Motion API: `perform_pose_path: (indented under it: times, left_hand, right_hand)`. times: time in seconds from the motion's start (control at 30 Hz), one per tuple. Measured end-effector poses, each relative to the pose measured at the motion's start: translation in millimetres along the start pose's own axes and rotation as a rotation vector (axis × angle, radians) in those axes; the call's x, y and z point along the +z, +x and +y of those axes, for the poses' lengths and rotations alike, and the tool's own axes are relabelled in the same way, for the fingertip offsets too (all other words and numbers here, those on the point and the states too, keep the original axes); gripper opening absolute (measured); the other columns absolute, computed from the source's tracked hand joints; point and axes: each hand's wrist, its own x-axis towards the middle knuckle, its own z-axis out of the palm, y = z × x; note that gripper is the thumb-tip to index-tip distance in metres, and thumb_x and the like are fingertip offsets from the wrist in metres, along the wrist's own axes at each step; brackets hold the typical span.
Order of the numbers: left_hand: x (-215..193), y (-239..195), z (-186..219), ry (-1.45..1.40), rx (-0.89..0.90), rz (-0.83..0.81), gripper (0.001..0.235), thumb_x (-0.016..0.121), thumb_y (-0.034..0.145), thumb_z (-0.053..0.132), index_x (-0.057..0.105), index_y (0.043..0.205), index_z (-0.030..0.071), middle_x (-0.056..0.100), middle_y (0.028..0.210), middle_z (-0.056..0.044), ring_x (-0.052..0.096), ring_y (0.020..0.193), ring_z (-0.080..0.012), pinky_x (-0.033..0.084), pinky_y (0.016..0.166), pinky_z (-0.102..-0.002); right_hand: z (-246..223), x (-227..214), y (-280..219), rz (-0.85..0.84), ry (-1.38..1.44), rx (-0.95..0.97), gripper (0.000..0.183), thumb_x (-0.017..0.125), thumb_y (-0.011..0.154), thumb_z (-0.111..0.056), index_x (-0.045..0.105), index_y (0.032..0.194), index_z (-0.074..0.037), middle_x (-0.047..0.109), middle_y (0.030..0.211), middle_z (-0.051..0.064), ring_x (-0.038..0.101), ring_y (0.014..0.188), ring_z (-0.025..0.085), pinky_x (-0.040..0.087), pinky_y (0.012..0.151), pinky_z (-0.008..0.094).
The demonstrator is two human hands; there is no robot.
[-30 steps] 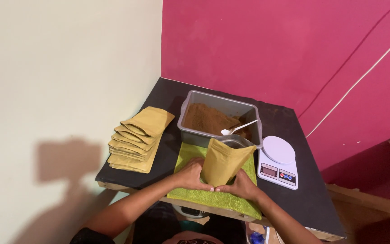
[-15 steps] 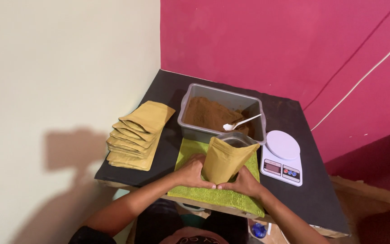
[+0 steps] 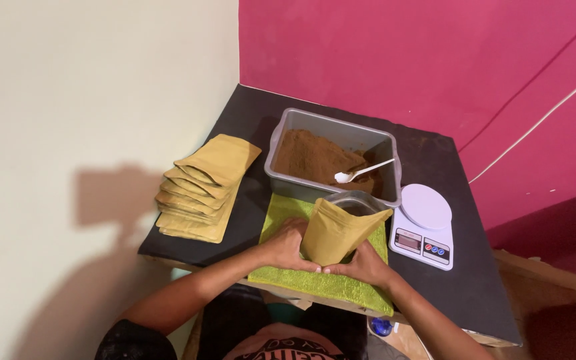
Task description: Filling a yellow coffee bag with ground coffee using a small spoon and weighing it on a digital scale.
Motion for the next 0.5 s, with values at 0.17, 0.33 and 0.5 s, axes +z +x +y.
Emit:
perform_pose_path:
  times: [0.17,0.33,0.5]
  left_hand:
    - [-1.1,1.4,5.3,-0.02,0.034,0.003,0.075,0.089,0.066,0.043,0.063,0.122,-0.001,0.069,0.112,-0.024,0.064,0.116,-0.0422,0.042,0.112,-0.053]
    - [-25.6,13.6,22.1,-0.138,0.055,0.055,0.069,0.09,0.069,0.031,0.06,0.121,-0.002,0.068,0.112,-0.023,0.063,0.116,-0.0442,0.043,0.11,-0.054]
    - [-28.0,26.5,9.1,-0.092,0.062,0.007,0.073,0.09,0.068,0.034,0.06,0.122,-0.005,0.067,0.113,-0.026,0.062,0.116,-0.0458,0.043,0.11,-0.056]
  right_hand:
    - [-28.4,-9.2,9.8,-0.063,0.021,0.051,0.06,0.102,0.06,-0.008,0.066,0.106,0.006,0.074,0.091,0.023,0.074,0.089,0.043,0.055,0.094,0.06]
    - [-27.7,-27.5,20.3,-0.018,-0.039,0.121,0.06,0.102,0.058,-0.006,0.068,0.107,0.006,0.076,0.093,0.022,0.075,0.092,0.043,0.053,0.098,0.058]
    - [-21.4,-26.9,26.2,0.012,-0.031,0.176,0.062,0.103,0.059,-0.01,0.068,0.108,0.003,0.078,0.096,0.019,0.076,0.097,0.037,0.052,0.102,0.053]
